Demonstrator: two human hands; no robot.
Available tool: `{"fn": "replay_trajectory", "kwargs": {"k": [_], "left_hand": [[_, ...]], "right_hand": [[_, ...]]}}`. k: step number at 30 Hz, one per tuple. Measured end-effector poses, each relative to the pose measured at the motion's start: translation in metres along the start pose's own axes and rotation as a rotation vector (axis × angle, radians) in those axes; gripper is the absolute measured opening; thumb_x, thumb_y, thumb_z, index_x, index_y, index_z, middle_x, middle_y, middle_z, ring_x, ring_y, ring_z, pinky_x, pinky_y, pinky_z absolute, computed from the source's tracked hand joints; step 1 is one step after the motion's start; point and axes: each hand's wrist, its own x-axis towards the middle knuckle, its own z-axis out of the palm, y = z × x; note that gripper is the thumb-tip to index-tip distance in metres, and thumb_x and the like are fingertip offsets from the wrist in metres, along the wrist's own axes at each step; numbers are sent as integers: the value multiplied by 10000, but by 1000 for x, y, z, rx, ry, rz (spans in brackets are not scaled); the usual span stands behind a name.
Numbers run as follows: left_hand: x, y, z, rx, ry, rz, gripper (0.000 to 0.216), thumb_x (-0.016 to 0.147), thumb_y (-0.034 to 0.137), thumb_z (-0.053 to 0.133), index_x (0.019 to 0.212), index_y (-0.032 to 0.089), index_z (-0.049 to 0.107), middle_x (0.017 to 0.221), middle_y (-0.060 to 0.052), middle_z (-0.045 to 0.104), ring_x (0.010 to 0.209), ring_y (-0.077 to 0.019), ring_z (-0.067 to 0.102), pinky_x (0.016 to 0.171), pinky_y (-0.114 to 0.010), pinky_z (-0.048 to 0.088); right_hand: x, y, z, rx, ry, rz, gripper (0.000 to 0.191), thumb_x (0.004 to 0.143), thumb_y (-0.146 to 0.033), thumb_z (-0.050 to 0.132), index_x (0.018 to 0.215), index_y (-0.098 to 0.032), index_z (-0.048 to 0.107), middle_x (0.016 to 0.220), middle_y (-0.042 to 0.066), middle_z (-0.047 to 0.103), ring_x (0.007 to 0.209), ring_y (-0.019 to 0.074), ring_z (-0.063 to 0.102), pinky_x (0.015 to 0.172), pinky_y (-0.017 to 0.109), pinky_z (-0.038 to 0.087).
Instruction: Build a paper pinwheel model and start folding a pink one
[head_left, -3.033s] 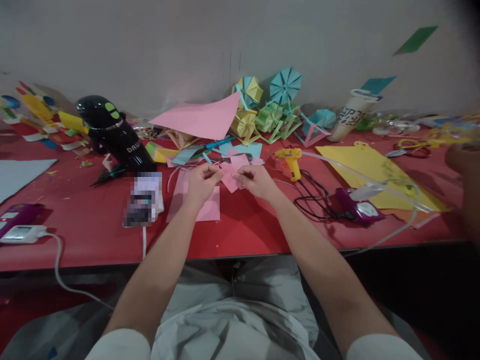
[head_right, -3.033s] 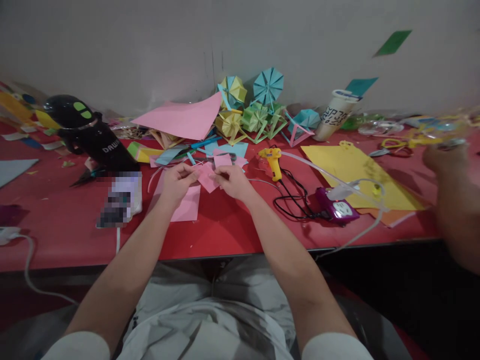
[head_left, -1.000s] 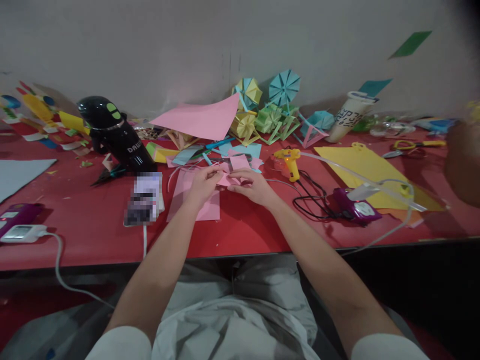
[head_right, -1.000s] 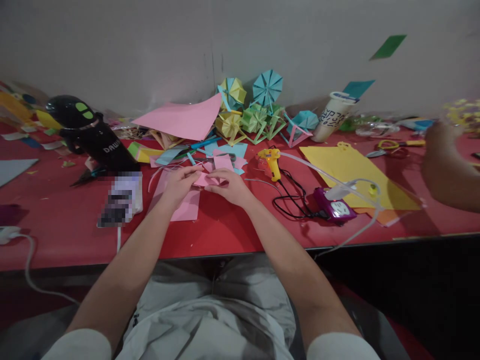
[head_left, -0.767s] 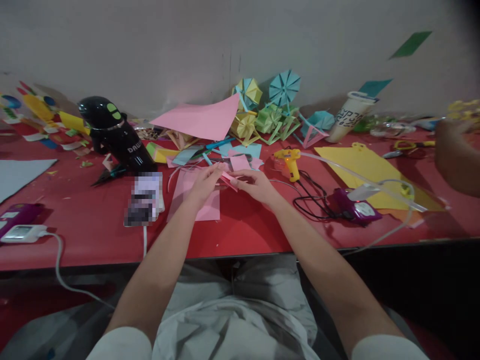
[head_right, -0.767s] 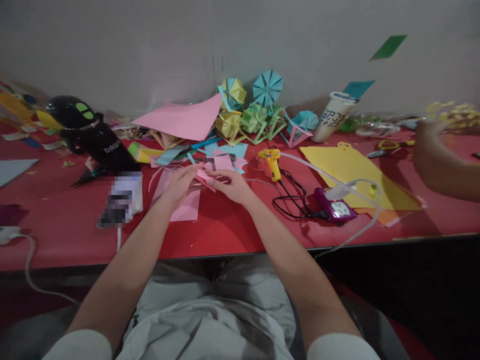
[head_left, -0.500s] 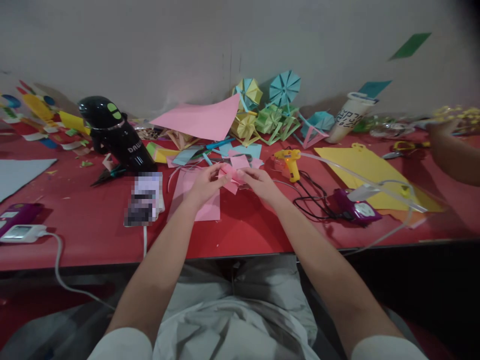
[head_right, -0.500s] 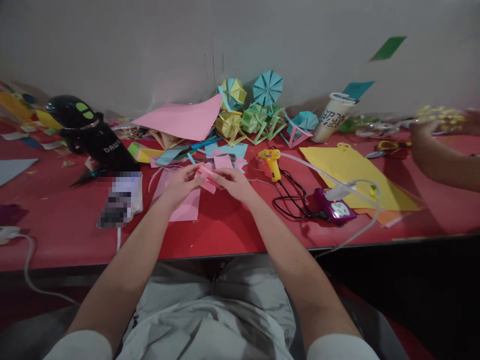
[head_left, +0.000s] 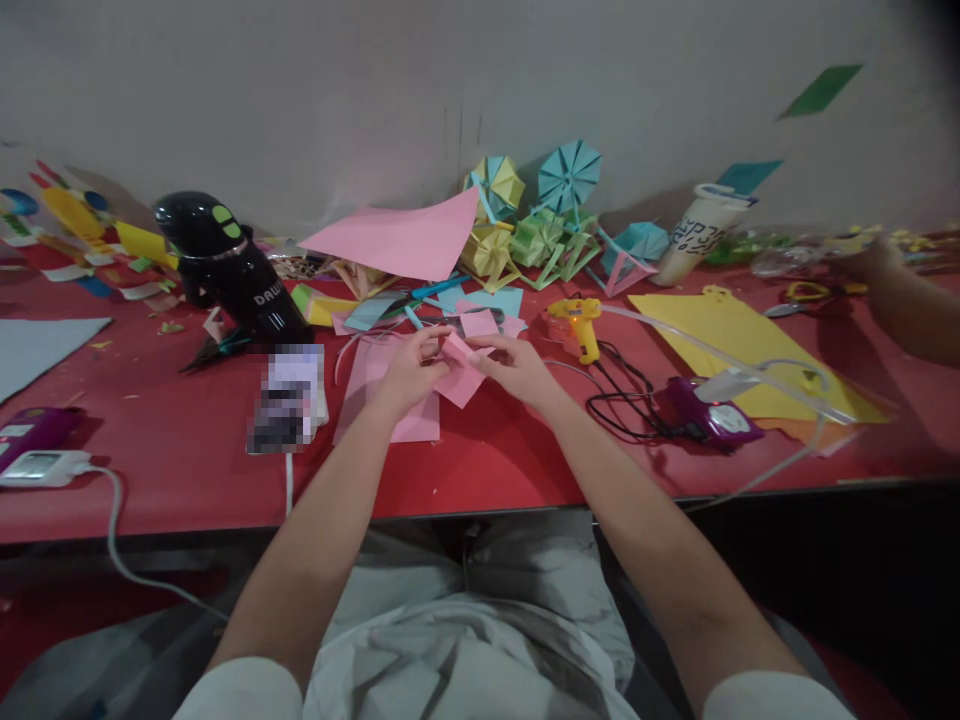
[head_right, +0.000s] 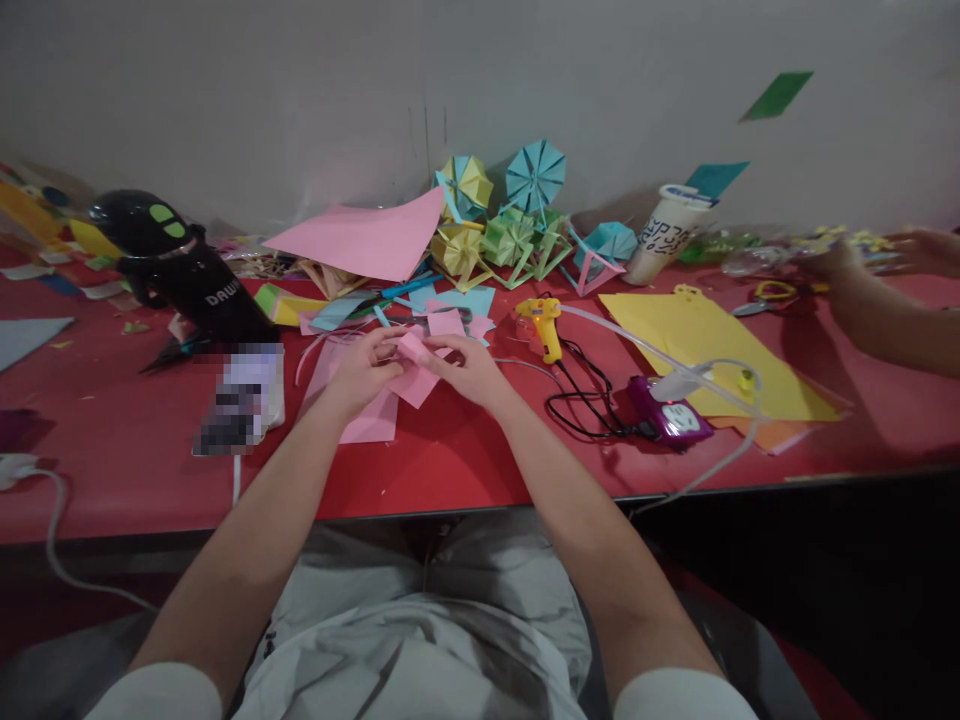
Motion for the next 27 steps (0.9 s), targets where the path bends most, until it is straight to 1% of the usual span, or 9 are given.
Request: {"fn": "replay_trajectory", "kwargs": {"k": [2,4,7,10,13,15,17,21,27], "left_hand": [[1,-1,0,21,29,15,471,678,121,660,1140,169,585,927,-54,689,874,-170,658,768,-290,506],[1,-2,-1,65,67,11,398,690,155,674,1079,166,588,865,-41,662,834,-166,644,741,-287,494],[1,-5,-2,142,90,-5,348,694,155,665,1029,176,574,778,-11,600,771,-156,609,697,-283,469],[0,-9,-2,155,57,28,402,662,106,652,1032,201,527,941,-27,598,890,-152,602,775,-291,461],[-2,-7,-2,144,-55,100,397,646,103,642,1003,209,504,1121,-48,563,1032,-158,569,828,-291,451],[-4,-4,-1,163,-158,121,361,655,126,639,993,199,534,1111,-51,574,1013,-164,568,829,-298,457],[-5,-2,-1,178,-205,116,354,667,155,655,1011,186,580,1092,-58,602,985,-168,578,859,-319,462],[-2,-5,-1,153,-154,76,313,700,214,681,1005,158,639,1103,-92,652,989,-187,608,906,-356,463],[1,-9,-1,174,-91,68,272,679,169,669,951,158,677,1028,-74,685,903,-165,631,853,-332,489]], "right_hand": [[-2,-3,1,-29,-60,0,523,702,-549,723,1081,-189,689,1081,93,685,881,210,631,719,323,506],[-2,-4,1,-61,-62,-24,485,712,-543,717,1034,-182,687,1011,80,679,868,208,617,712,316,488],[0,0,-2,-82,56,-44,361,825,-525,590,763,-174,642,754,33,610,707,168,554,657,310,439],[2,5,-7,-81,156,-34,376,843,-487,563,626,-181,543,617,-3,493,599,133,453,593,294,389],[4,8,-10,-12,197,-15,265,766,-440,643,770,-177,613,709,8,563,645,136,478,602,283,412],[6,10,-10,38,217,8,288,718,-415,678,873,-177,631,778,22,608,673,143,506,618,287,433],[6,10,-9,8,207,6,270,717,-404,681,857,-177,637,774,26,618,673,146,515,631,295,440],[5,10,-6,-102,150,-42,218,792,-395,613,787,-181,650,738,29,629,674,159,532,641,306,441],[2,14,-6,-181,219,-132,202,791,-326,628,948,-203,659,908,52,693,811,193,607,765,344,477]]}}
